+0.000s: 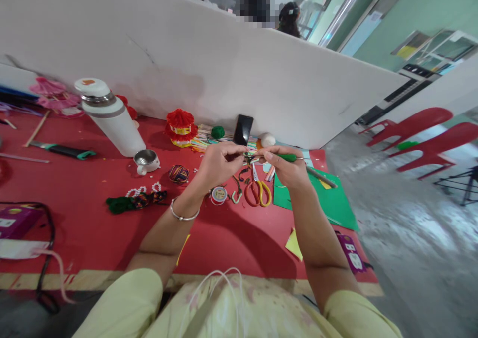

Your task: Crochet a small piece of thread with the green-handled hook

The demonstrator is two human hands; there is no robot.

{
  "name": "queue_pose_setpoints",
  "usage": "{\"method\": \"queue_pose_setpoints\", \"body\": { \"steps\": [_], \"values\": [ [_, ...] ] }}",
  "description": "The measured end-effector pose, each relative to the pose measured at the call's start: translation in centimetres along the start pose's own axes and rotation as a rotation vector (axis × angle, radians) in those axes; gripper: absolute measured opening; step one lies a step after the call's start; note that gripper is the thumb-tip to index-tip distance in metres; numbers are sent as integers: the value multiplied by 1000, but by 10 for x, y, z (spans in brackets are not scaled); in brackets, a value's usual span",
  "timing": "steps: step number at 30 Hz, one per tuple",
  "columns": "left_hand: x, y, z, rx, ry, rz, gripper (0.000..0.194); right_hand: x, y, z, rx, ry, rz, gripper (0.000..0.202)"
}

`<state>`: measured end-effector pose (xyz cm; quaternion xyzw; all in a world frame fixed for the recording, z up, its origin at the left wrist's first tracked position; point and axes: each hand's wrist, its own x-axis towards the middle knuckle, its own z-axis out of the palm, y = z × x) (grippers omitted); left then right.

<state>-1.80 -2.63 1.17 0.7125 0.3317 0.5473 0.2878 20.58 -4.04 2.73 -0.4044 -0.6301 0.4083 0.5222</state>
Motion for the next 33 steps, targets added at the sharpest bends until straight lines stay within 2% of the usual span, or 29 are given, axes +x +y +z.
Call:
{"method": "queue_pose_setpoints", "body": {
  "steps": [11,17,24,33],
  "values": [
    [0,1,-1,-89,-55,-65,21,0,0,0,8,-2,22,18],
    [1,2,-3,-81,-62,-70,24,2,1,-3,53,-71,43,15],
    [0,0,-2,-30,-62,-55,25,3,-1,-7,49,-121,39,14],
    [1,-2,-1,70,-48,31,26,3,-11,-8,-82,-140,16,13]
  ]
}}
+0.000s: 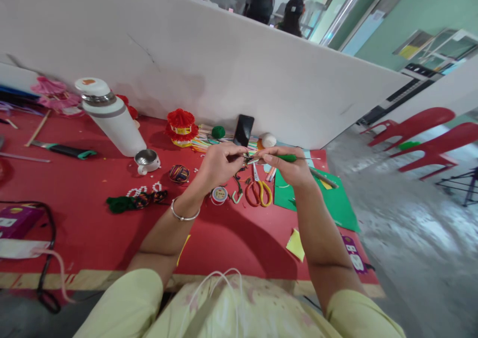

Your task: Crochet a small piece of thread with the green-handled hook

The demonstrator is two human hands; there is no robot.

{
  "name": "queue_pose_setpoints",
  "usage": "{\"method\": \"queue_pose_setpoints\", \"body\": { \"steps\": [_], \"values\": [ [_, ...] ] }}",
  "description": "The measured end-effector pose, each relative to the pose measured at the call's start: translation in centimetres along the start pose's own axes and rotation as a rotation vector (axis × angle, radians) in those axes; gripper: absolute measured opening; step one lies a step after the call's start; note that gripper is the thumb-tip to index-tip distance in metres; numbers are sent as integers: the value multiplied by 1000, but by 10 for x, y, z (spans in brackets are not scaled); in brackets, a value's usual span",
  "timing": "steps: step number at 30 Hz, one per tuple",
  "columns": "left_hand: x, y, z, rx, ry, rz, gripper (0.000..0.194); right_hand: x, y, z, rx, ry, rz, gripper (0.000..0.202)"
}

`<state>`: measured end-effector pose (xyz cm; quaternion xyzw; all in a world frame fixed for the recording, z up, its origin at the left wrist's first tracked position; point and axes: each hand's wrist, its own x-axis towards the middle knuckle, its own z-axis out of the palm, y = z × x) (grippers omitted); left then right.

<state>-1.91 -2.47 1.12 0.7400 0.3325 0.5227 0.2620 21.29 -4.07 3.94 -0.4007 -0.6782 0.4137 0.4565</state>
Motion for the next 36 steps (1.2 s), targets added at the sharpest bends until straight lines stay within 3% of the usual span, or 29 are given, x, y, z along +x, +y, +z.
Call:
{"method": "queue_pose_setpoints", "body": {
  "steps": [19,27,36],
  "values": [
    [-3,-1,3,150,23,-5,27,-3,-18,7,-245,14,-81,20],
    [-4,-1,6,178,47,34,27,-10,-25,18,-382,56,-207,17],
    [-5,0,8,220,45,64,28,-9,-25,19,-376,65,-155,20]
  ]
}}
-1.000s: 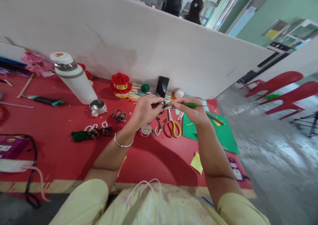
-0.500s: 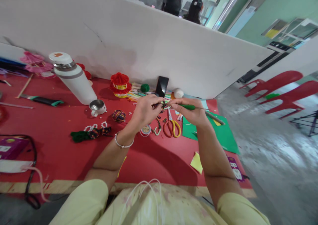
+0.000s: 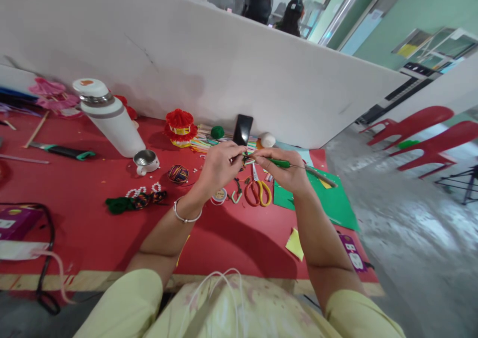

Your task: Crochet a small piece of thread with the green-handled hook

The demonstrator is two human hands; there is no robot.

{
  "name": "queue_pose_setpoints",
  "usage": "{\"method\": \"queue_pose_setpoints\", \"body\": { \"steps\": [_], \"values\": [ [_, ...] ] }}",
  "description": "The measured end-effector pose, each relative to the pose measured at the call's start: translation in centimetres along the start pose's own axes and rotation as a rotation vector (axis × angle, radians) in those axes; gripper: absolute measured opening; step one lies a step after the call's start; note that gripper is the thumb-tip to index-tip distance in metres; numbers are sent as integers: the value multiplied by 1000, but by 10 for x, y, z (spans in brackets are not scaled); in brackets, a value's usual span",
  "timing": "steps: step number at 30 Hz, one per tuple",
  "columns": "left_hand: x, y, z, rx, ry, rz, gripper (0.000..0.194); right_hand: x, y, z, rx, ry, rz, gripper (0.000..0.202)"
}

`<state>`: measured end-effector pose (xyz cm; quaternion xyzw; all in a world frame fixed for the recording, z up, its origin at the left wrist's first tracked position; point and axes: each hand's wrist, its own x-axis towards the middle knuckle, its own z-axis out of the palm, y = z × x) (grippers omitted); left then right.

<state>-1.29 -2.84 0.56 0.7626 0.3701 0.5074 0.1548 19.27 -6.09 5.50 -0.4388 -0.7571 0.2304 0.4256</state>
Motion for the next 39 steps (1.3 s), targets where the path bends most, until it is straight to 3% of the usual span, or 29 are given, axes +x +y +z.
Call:
{"method": "queue_pose_setpoints", "body": {
  "steps": [4,10,18,26,29,31,35,39],
  "values": [
    [0,-1,1,32,7,-2,28,-1,-1,4,3,20,-9,20],
    [-1,-1,4,55,13,21,30,0,2,11,83,68,96,26],
    [1,-2,6,-18,52,-70,25,-11,11,32,-191,153,-234,17],
    [6,-12,15,-552,152,-368,24,-21,31,48,-479,307,-502,24],
    [8,-9,12,-830,88,-517,31,-24,41,52,-555,364,-584,30],
    [9,-6,8,-976,33,-585,30,-27,47,55,-566,358,-554,30],
    [9,-6,2,-1091,-52,-642,27,-28,57,57,-432,297,-400,26],
    [10,-10,-5,-1162,-162,-680,28,-20,53,44,-332,295,-502,22]
  ]
}}
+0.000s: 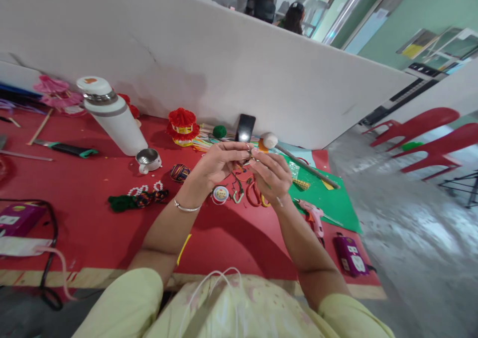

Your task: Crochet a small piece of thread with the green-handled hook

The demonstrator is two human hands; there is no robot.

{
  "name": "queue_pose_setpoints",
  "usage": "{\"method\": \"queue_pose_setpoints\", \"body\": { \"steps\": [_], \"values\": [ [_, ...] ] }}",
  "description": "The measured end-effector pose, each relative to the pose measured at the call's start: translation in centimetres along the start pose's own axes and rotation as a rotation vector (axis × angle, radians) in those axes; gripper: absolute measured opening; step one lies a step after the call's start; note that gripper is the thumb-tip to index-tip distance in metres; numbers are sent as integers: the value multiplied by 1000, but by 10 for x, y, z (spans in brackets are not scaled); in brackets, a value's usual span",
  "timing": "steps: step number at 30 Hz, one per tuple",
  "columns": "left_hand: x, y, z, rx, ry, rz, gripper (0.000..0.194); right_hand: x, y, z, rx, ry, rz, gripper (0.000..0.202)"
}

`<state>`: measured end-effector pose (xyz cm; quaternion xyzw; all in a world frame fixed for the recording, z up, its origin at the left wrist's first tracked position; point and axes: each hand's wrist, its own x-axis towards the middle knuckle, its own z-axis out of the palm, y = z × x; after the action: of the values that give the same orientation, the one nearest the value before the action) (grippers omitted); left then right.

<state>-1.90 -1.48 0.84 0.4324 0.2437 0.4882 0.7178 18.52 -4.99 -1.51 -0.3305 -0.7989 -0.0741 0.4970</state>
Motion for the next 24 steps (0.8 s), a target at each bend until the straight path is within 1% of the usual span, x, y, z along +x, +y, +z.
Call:
{"method": "queue_pose_setpoints", "body": {
  "steps": [3,4,6,8,10,13,18,24],
  "values": [
    [-1,5,-4,16,-2,-9,26,18,3,-19,83,-95,-58,18],
    [-1,7,-4,32,-1,-7,26,24,3,-26,111,-150,-68,18],
    [-2,9,-5,70,-4,-4,26,35,4,-39,169,-228,-128,20],
    [-3,11,-5,102,-9,-5,27,43,3,-50,163,-280,-170,24],
    [-2,11,-5,121,-14,-16,27,49,2,-56,151,-321,-199,26],
    [-2,10,-6,152,-21,-31,25,54,0,-60,173,-350,-215,25],
    [-4,10,-7,264,-51,-11,20,61,-6,-64,261,-375,-176,22],
    [-11,16,-1,467,-99,104,14,64,-12,-71,400,-433,-9,16]
  ]
}}
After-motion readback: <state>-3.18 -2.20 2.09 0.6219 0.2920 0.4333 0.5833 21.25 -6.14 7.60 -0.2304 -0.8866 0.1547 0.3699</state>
